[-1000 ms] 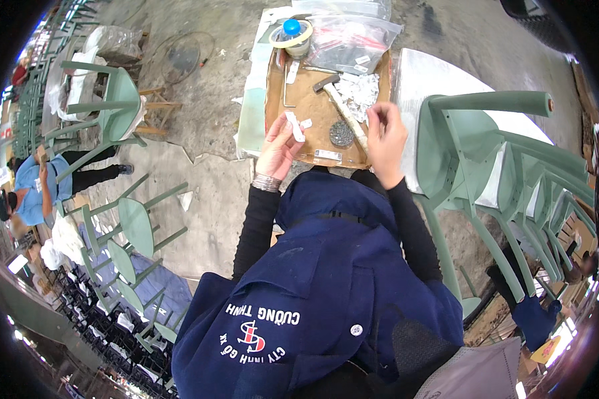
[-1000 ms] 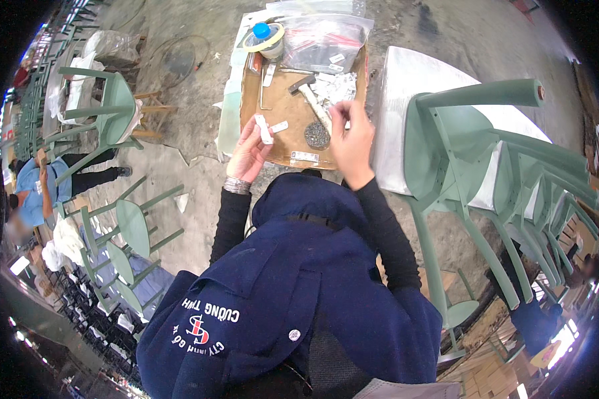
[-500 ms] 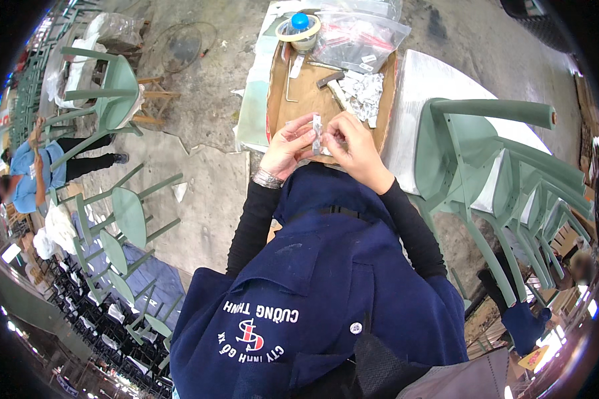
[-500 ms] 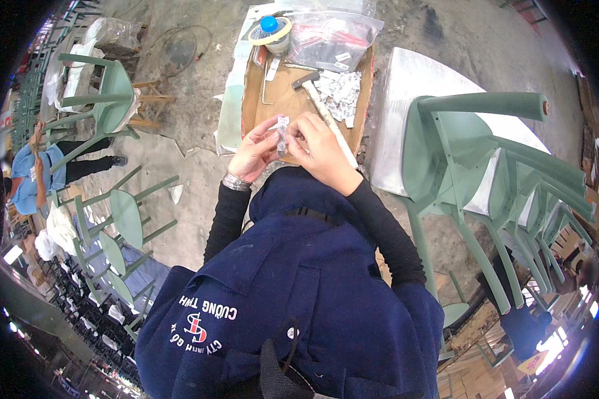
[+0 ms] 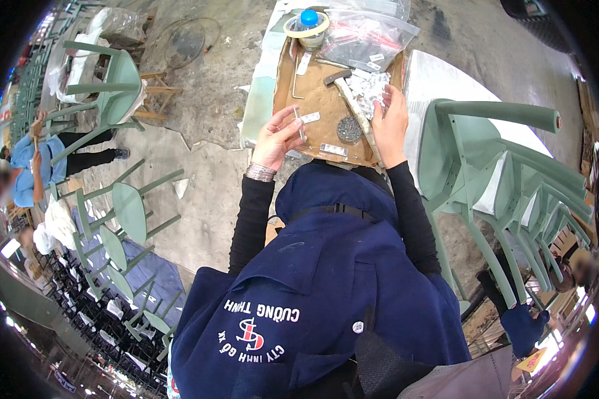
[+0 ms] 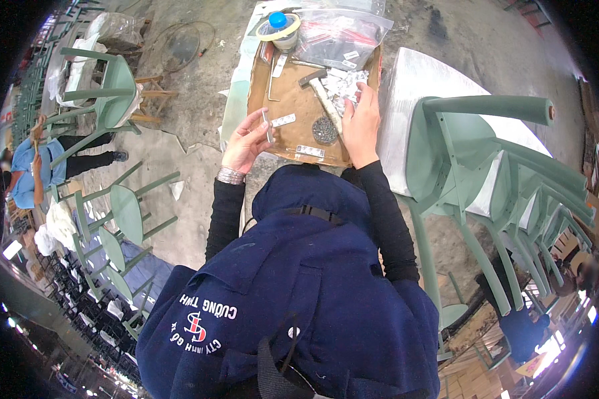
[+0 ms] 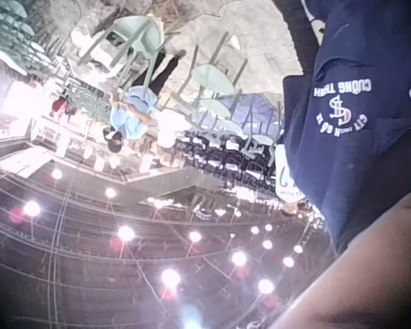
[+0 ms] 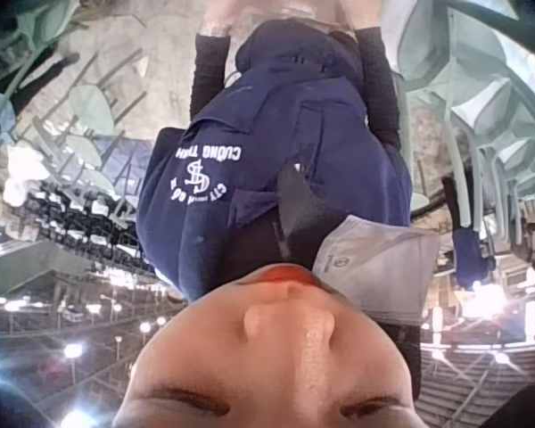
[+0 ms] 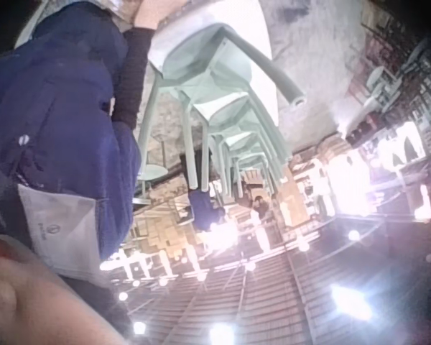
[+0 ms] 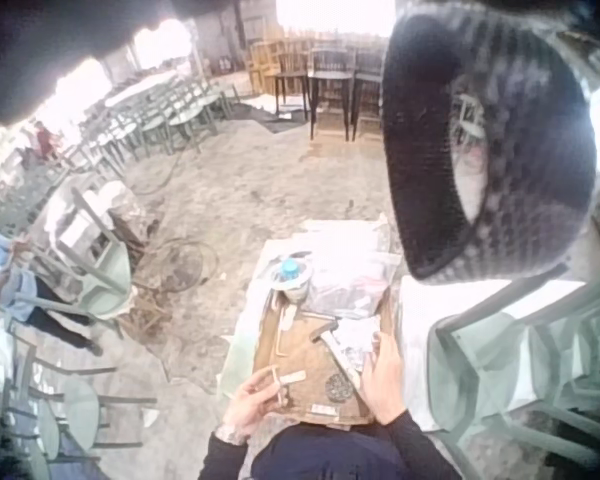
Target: The person repeatedly picks up small labels, places them on the underside of green chairs, and uses a hammer to tap them into place. The person moves chairs around the workspace and returns to a table to retrieve more labels and tools.
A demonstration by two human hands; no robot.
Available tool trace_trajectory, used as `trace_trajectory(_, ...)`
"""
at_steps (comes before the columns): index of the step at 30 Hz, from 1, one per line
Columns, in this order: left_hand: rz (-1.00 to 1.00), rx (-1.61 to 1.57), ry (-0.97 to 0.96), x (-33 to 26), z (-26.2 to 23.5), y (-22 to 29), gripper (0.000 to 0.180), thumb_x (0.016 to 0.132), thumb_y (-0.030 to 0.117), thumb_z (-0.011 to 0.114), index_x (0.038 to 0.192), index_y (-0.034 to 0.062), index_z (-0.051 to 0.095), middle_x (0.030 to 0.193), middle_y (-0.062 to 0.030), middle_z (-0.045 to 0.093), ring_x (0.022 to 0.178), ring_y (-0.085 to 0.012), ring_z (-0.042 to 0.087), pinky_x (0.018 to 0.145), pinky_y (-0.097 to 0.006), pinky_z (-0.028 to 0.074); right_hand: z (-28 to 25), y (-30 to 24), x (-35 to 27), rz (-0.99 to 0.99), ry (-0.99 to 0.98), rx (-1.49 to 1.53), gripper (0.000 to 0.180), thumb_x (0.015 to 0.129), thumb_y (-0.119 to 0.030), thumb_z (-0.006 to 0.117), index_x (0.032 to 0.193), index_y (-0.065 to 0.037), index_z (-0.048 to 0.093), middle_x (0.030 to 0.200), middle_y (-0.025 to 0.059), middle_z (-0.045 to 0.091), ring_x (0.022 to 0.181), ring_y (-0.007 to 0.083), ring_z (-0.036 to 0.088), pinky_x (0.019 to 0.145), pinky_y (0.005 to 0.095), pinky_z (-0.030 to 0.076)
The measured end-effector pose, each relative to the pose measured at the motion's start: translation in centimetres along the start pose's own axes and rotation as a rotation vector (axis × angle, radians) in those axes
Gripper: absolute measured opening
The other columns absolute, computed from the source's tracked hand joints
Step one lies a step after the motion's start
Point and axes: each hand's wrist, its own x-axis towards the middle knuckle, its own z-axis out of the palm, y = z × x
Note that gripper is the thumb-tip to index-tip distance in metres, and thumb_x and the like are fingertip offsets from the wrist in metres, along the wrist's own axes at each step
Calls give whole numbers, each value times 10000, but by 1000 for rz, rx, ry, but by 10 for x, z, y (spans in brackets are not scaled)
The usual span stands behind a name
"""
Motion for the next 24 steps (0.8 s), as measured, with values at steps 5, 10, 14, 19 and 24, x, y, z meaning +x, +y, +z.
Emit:
trace_trajectory(5,10,177,22,1,-2,-6,305,846,102,689,1136,86,599,960,-13,663,789,-61,617,609,-219,520,9,-9,-28,-406,-296,-478,155,737,-116,699,878,-65,662,1231,155,520,1206,304,460,1000,436,354)
trace_trajectory(10,36,243,15,1,15,-12,276,838,103,695,1102,87,616,935,-8,667,743,-48,612,555,-214,504,23,5,-32,-349,-363,-540,127,691,-162,723,789,-92,684,1312,181,469,1287,329,375,1053,489,281)
trace_trajectory(14,42,269,20,5,19,-16,279,836,85,691,1104,68,614,925,-15,664,744,-54,616,552,-211,509,29,7,-36,-369,-352,-517,107,704,-159,710,777,-85,684,1315,179,471,1284,324,385,1048,486,287)
trace_trajectory(19,114,277,-18,6,18,-22,318,817,29,694,1121,29,600,906,-24,656,733,-68,632,554,-211,516,23,8,-41,-294,-276,-474,93,751,-162,684,798,-82,686,1301,141,492,1278,312,397,1034,464,306)
trace_trajectory(24,145,443,-112,4,26,-23,327,804,12,701,1115,6,603,916,-33,652,735,-70,636,560,-204,505,1,-17,-36,-102,-236,147,105,759,-99,706,861,-75,701,953,60,633,921,229,597,767,325,472)
